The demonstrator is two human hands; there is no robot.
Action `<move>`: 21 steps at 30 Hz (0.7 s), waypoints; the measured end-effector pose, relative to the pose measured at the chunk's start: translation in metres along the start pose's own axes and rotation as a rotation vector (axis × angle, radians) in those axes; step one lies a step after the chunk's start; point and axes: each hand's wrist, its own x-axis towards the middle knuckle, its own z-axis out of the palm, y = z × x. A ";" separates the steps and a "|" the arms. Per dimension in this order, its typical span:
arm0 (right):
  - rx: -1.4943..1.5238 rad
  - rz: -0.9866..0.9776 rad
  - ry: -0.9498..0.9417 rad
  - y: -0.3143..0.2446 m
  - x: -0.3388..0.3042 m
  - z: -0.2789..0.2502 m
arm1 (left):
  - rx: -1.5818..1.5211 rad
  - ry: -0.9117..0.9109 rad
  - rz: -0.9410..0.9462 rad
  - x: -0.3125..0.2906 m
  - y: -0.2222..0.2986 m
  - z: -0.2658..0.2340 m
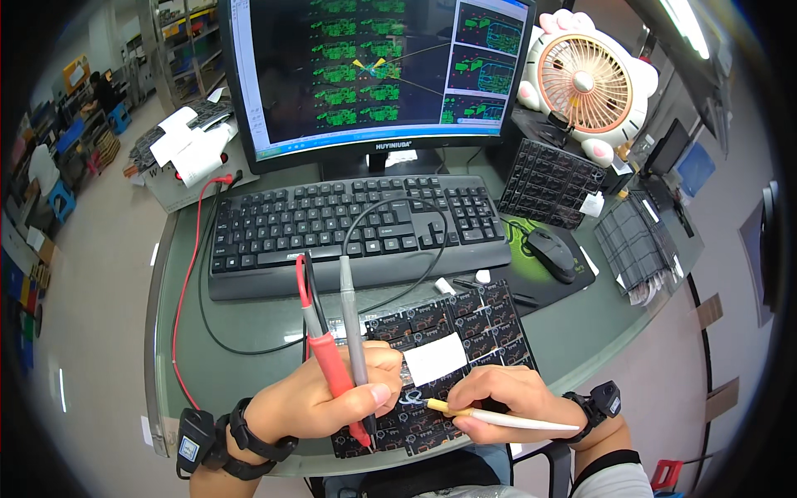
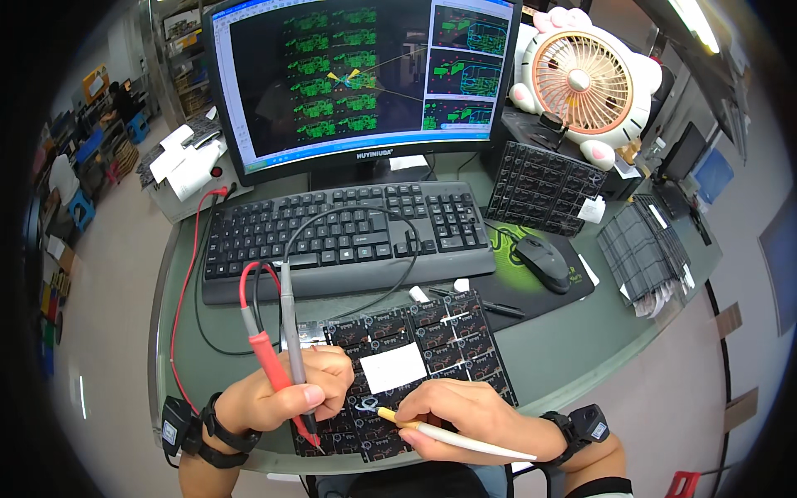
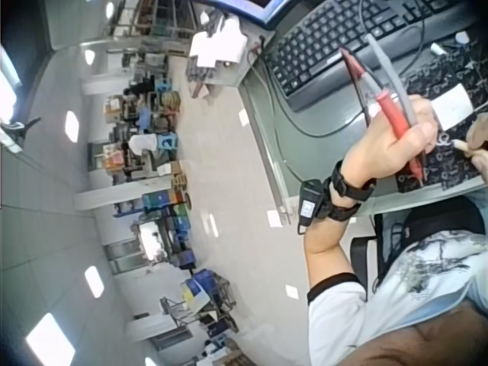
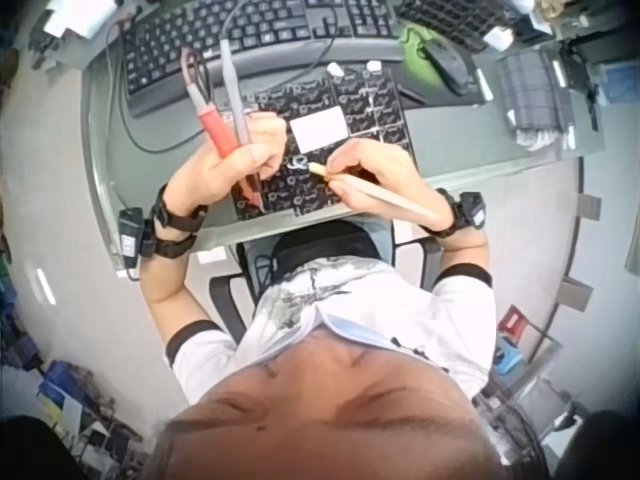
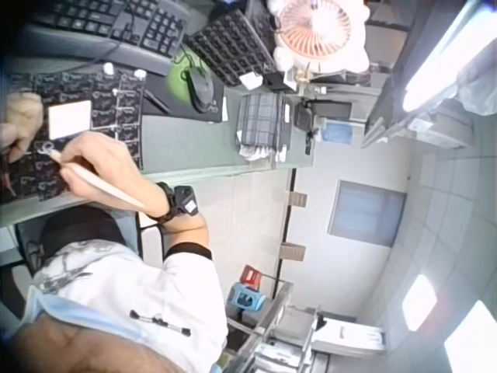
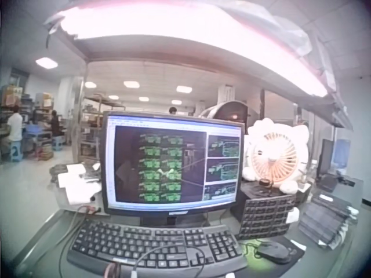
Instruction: Inspecting and marking specific components on a printed circuit board panel using a test probe and a marker while referencing designs on a monitor.
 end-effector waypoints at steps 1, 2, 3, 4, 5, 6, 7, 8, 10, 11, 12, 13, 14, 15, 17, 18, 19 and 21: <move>-0.012 0.002 -0.004 0.001 -0.001 0.000 | -0.011 -0.001 -0.004 0.001 -0.001 0.000; -0.024 0.003 -0.009 0.002 -0.001 0.001 | -0.021 -0.001 -0.009 0.002 -0.002 0.000; -0.036 0.004 -0.014 0.002 -0.001 0.002 | -0.022 -0.005 -0.001 0.003 -0.004 -0.001; -0.044 -0.006 -0.015 0.003 0.000 0.002 | -0.022 -0.008 0.008 0.004 -0.005 -0.001; -0.048 -0.020 -0.017 0.003 0.001 0.003 | -0.021 -0.009 0.013 0.004 -0.006 -0.001; -0.052 -0.032 -0.018 0.003 0.001 0.004 | -0.020 -0.010 0.013 0.005 -0.005 -0.001; -0.068 -0.049 -0.014 0.005 0.000 0.006 | -0.019 -0.011 0.010 0.004 -0.005 -0.001; -0.085 -0.064 -0.010 0.006 -0.001 0.008 | -0.018 -0.013 0.008 0.004 -0.004 -0.001; -0.111 -0.083 -0.025 0.008 -0.003 0.008 | 0.001 -0.015 0.000 0.004 -0.004 -0.001; -0.120 -0.086 -0.045 0.009 -0.004 0.006 | 0.010 -0.016 -0.003 0.004 -0.004 -0.002; -0.130 -0.089 -0.065 0.009 -0.004 0.005 | 0.001 -0.018 -0.009 0.003 -0.004 -0.001; -0.108 -0.077 -0.059 0.009 -0.004 0.004 | -0.005 -0.018 -0.012 0.003 -0.005 -0.001; -0.086 -0.066 -0.054 0.009 -0.004 0.004 | -0.010 -0.018 -0.014 0.003 -0.005 -0.001; -0.064 -0.055 -0.048 0.009 -0.003 0.004 | -0.008 -0.019 -0.012 0.004 -0.004 -0.002; -0.045 -0.053 -0.004 0.007 -0.001 0.007 | -0.009 -0.024 -0.005 0.005 -0.005 -0.001; -0.036 -0.052 0.019 0.006 -0.001 0.007 | -0.002 -0.029 -0.005 0.005 -0.005 -0.001; -0.054 -0.071 0.007 0.009 -0.001 0.007 | 0.004 -0.033 -0.008 0.005 -0.005 -0.003; -0.066 -0.053 -0.051 0.009 -0.004 0.003 | 0.004 -0.038 -0.014 0.004 -0.006 -0.003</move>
